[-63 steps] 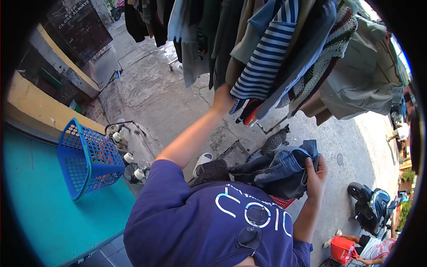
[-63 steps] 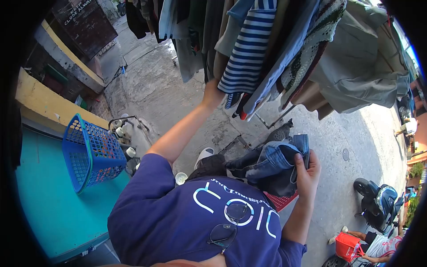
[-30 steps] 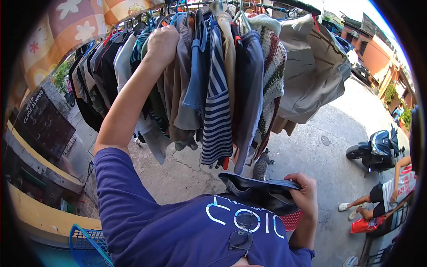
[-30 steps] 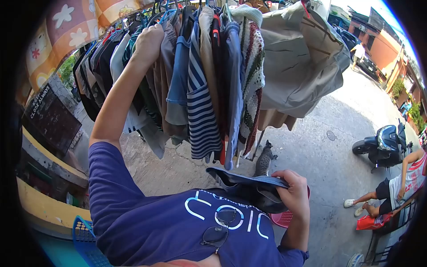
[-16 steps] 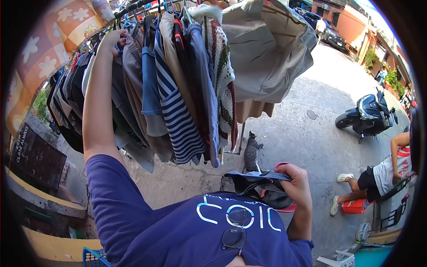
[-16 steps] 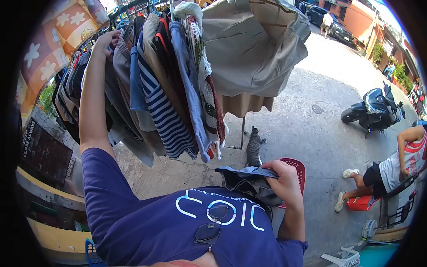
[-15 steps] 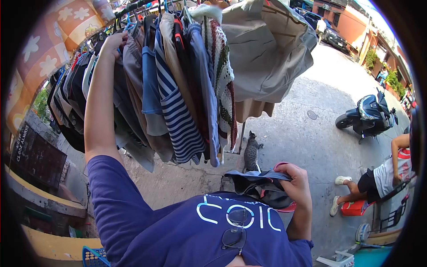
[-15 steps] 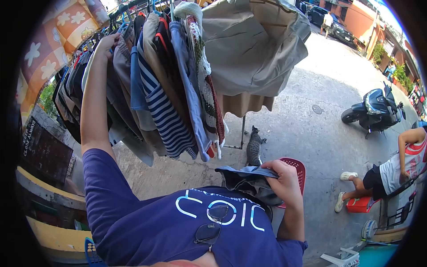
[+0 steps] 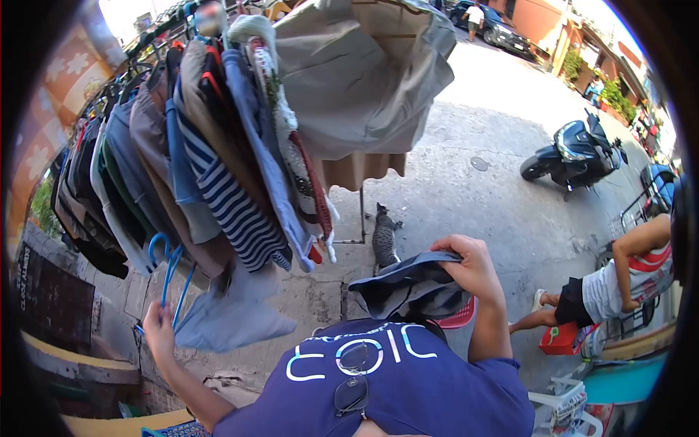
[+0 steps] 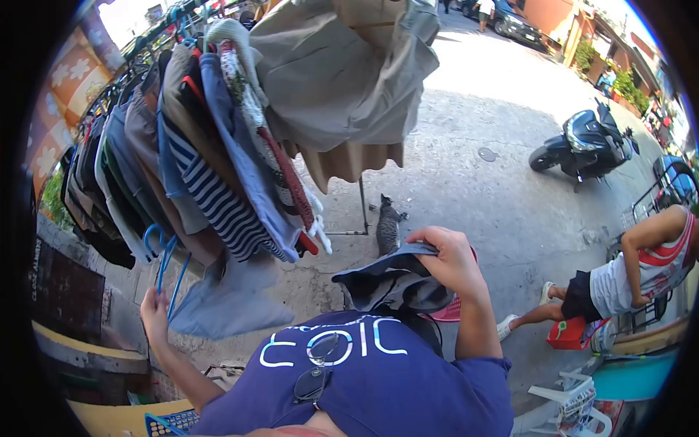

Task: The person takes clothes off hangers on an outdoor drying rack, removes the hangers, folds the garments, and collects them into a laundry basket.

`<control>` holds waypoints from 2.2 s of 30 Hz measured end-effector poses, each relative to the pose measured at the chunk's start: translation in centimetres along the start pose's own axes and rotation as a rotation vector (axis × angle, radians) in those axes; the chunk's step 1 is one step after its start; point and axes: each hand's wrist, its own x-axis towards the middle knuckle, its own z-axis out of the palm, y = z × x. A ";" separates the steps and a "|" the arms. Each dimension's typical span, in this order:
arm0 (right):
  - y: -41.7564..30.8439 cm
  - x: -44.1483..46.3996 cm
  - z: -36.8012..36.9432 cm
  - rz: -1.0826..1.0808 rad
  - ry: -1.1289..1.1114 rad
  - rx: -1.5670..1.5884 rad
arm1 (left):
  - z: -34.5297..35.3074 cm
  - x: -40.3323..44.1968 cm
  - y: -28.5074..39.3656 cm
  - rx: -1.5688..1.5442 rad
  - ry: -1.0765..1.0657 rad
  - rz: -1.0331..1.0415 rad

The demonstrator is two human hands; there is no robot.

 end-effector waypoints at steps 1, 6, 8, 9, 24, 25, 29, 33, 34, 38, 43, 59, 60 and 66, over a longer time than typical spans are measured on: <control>0.1 0.3 -0.4 0.007 0.004 -0.004 | -1.6 -2.2 0.4 0.024 0.020 0.069; 1.7 1.0 -1.6 -0.036 -0.005 0.001 | -6.2 -10.0 6.8 0.420 0.085 0.202; 2.5 0.8 -2.0 -0.040 0.009 0.007 | -6.6 -11.6 9.8 0.548 0.066 0.422; 2.9 0.6 -2.3 -0.043 0.016 -0.002 | -6.0 -12.3 11.4 0.497 0.089 0.497; 6.6 -9.7 -8.5 0.135 0.195 -0.149 | 8.5 -8.3 27.2 -0.141 0.394 1.131; 6.2 -10.4 -8.8 0.144 0.219 -0.165 | 10.3 -7.6 28.8 -0.208 0.349 1.156; 5.9 -14.8 -8.8 0.160 0.414 -0.150 | 19.2 -3.1 35.7 -0.568 0.162 1.146; 1.6 -17.7 -9.7 0.329 0.558 -0.293 | 24.9 4.0 39.6 -0.950 0.107 0.970; 1.1 -18.5 -9.8 0.337 0.563 -0.299 | 25.4 5.7 40.7 -1.045 0.066 0.877; 0.6 -21.3 -9.4 0.342 0.655 -0.271 | 27.3 13.9 44.4 -1.243 0.076 0.695; -1.6 -23.3 -9.2 0.412 0.748 -0.390 | 28.4 22.2 46.1 -1.348 0.050 0.678; -3.8 -18.8 -5.8 0.530 0.964 -0.524 | 28.7 30.6 39.2 -0.302 0.561 1.251; -3.4 -18.3 -5.4 0.519 0.955 -0.540 | 27.3 25.7 39.7 -0.438 0.543 1.251; -2.8 -14.3 -0.4 0.443 0.811 -0.498 | 25.8 -9.0 35.2 -0.766 -0.889 1.574</control>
